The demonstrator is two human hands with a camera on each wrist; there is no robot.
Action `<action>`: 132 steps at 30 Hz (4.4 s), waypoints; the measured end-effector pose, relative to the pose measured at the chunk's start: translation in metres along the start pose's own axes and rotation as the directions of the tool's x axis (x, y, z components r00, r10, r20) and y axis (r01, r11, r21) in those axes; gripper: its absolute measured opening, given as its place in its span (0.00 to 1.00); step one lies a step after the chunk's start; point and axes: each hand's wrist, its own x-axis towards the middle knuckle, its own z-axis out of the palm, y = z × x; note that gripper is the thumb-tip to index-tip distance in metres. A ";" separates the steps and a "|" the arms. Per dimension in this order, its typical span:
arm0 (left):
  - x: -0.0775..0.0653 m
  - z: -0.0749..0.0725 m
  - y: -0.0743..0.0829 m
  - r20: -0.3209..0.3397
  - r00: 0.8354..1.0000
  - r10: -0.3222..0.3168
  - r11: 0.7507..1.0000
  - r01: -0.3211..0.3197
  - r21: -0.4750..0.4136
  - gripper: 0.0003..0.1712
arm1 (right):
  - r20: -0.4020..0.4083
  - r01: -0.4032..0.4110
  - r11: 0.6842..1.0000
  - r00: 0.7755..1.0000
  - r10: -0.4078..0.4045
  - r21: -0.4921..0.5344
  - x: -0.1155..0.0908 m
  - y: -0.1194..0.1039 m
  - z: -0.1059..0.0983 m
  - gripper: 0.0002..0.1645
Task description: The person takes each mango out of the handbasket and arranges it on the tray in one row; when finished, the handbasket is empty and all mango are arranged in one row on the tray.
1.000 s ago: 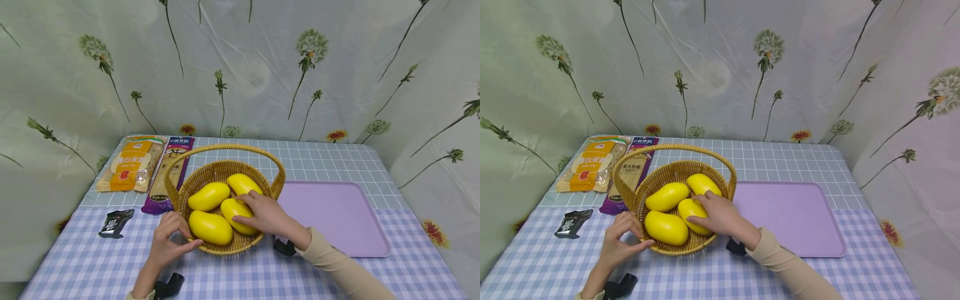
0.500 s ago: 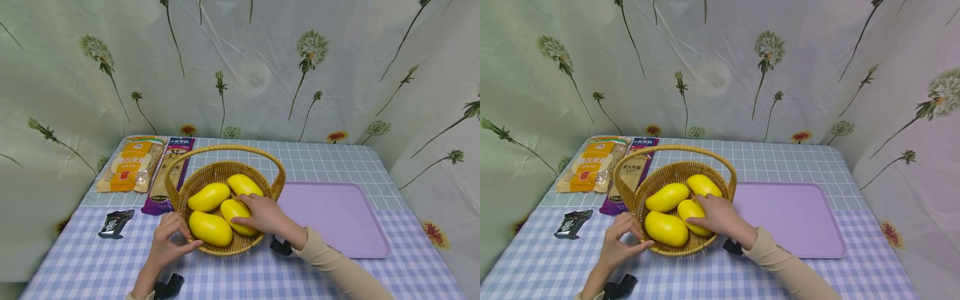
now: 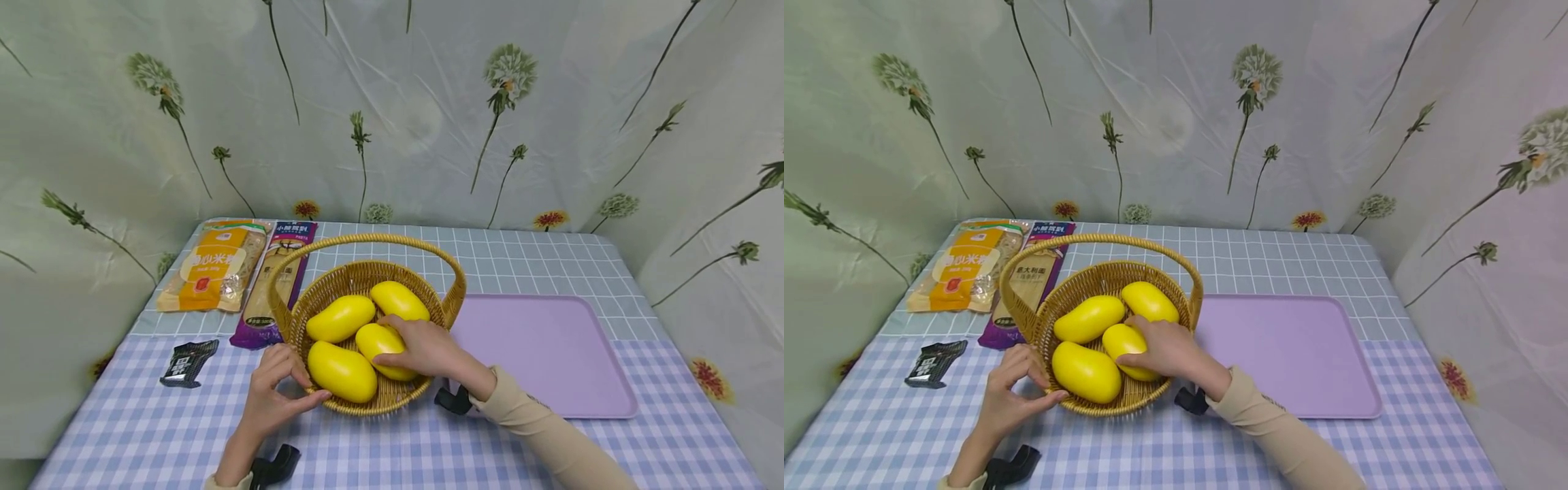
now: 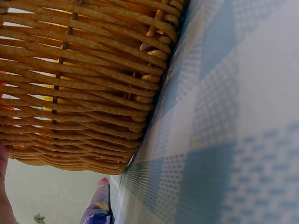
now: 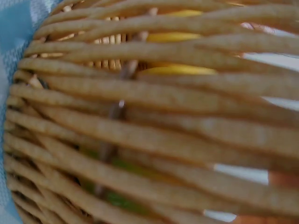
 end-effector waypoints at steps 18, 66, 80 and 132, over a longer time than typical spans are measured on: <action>0.000 0.000 0.001 0.002 1.000 -0.013 1.000 0.013 0.004 0.21 | -0.076 -0.019 0.998 0.997 0.023 0.054 -0.005 -0.003 0.000 0.41; 0.000 0.000 0.001 -0.007 1.000 -0.002 1.000 0.002 0.006 0.22 | -0.513 0.289 0.872 0.857 -0.052 0.395 -0.080 -0.018 -0.039 0.45; 0.000 0.000 0.001 -0.008 1.000 -0.009 1.000 0.009 0.011 0.22 | -0.586 0.247 0.871 0.808 0.058 0.426 -0.105 0.043 -0.025 0.53; -0.001 0.000 0.001 -0.008 1.000 -0.009 1.000 0.009 -0.001 0.22 | -0.169 -0.452 0.848 0.846 0.506 0.278 -0.074 0.104 -0.022 0.50</action>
